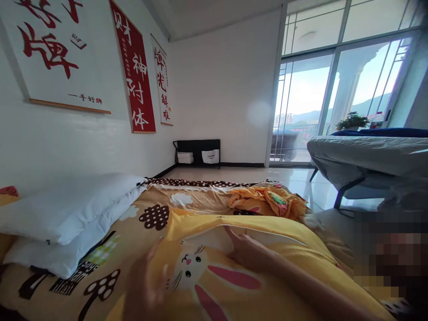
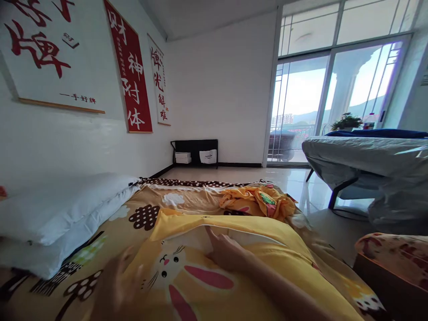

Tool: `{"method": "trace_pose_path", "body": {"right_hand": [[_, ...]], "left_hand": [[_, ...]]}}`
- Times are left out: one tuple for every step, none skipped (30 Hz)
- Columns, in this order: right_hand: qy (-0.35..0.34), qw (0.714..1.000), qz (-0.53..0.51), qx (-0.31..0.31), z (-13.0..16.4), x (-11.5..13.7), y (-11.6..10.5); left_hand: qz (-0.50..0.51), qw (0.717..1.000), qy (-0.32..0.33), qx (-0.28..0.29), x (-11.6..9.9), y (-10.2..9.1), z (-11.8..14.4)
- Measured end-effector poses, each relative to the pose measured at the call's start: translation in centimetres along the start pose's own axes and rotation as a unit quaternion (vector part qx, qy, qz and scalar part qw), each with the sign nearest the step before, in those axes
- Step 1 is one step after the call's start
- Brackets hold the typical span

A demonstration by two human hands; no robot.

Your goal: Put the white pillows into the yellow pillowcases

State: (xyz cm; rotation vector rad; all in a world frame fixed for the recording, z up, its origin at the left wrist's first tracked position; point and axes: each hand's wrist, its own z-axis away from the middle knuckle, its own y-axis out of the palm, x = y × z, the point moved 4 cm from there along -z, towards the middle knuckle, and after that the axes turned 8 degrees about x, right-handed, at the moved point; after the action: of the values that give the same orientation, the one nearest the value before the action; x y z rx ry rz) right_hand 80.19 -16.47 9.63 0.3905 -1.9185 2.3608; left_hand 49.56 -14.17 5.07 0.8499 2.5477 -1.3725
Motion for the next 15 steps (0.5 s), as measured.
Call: {"method": "trace_pose_path", "body": {"right_hand": [[-0.008, 1.000, 0.002, -0.005, -0.3, -0.1, 0.0], [-0.013, 1.000, 0.007, -0.010, -0.5, -0.1, 0.0], [-0.018, 1.000, 0.014, -0.009, -0.6, -0.2, 0.0], [-0.022, 0.999, 0.024, -0.007, -0.6, -0.1, -0.1], [-0.031, 0.999, 0.038, -0.008, -0.6, 0.0, -0.3], [-0.047, 0.997, 0.058, -0.014, -0.5, 0.2, -0.5], [-0.072, 0.994, 0.083, -0.025, -0.5, 0.5, -0.8], [-0.105, 0.987, 0.111, -0.039, -0.6, 1.0, -1.0], [-0.146, 0.978, 0.138, -0.051, -1.0, 1.7, -1.2], [-0.185, 0.968, 0.156, -0.058, -1.5, 2.4, -1.3], [-0.216, 0.961, 0.164, -0.058, -2.4, 3.2, -1.2], [-0.237, 0.956, 0.163, -0.054, -3.6, 4.0, -1.2], [-0.247, 0.955, 0.155, -0.051, -5.0, 4.9, -1.1], [-0.243, 0.958, 0.144, -0.051, -6.6, 5.7, -0.9], [-0.230, 0.962, 0.134, -0.056, -8.3, 6.5, -0.7]], "left_hand": [[0.000, 0.996, 0.062, 0.070, -3.1, 1.1, -1.9], [-0.013, 0.990, 0.085, 0.109, -5.8, 2.0, -3.8], [-0.037, 0.979, 0.104, 0.170, -8.2, 3.2, -5.7], [-0.070, 0.965, 0.107, 0.229, -9.8, 4.5, -7.4], [-0.105, 0.953, 0.082, 0.271, -10.7, 5.5, -9.0], [-0.118, 0.951, 0.065, 0.279, -11.1, 6.2, -10.5], [-0.132, 0.948, 0.052, 0.286, -11.1, 6.8, -11.6], [-0.142, 0.948, 0.041, 0.282, -10.9, 7.0, -12.5], [-0.149, 0.950, 0.038, 0.273, -10.5, 7.1, -13.1], [-0.157, 0.951, 0.040, 0.263, -10.2, 6.9, -13.6], [-0.166, 0.952, 0.043, 0.252, -10.0, 6.6, -13.9], [-0.174, 0.954, 0.049, 0.240, -10.0, 6.2, -14.1], [-0.183, 0.954, 0.056, 0.230, -10.1, 5.8, -14.3], [-0.192, 0.954, 0.062, 0.222, -10.3, 5.4, -14.4], [-0.202, 0.953, 0.068, 0.217, -10.6, 5.0, -14.6]]}}
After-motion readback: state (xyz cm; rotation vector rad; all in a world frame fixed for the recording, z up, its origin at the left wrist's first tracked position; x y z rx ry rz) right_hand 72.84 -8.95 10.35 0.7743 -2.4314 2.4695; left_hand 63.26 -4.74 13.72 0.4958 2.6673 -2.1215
